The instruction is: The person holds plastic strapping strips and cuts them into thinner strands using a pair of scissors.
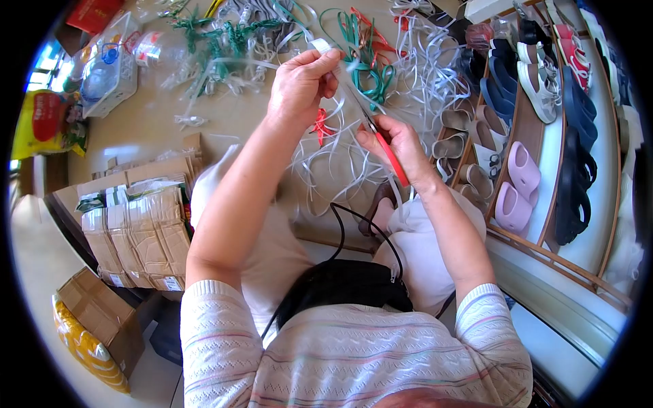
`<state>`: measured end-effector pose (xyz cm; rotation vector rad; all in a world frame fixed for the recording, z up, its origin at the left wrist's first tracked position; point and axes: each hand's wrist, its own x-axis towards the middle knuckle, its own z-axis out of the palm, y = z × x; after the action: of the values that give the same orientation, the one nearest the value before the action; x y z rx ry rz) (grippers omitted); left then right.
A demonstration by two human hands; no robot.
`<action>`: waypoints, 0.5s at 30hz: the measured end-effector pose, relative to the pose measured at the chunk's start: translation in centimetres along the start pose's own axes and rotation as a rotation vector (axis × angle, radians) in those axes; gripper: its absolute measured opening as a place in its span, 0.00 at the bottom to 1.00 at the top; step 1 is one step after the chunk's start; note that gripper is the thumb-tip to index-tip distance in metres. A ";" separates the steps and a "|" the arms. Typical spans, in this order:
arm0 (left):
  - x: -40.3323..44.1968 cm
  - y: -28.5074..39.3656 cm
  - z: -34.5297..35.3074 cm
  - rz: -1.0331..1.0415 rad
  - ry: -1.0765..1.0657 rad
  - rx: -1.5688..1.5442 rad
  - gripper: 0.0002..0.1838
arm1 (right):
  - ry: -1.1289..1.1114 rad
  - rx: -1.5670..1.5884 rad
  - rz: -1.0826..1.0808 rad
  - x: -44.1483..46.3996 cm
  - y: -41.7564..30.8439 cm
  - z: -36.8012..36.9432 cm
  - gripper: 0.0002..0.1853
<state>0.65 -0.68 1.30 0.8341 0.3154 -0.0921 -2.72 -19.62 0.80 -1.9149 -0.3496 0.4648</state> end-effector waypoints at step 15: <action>0.1 -0.2 -0.4 -0.021 -0.017 0.008 0.07 | -0.003 0.017 -0.034 0.1 0.2 -0.1 0.13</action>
<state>0.63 -0.52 0.92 0.8373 0.3084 -0.1197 -2.54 -19.76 0.62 -1.8895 -0.3781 0.4472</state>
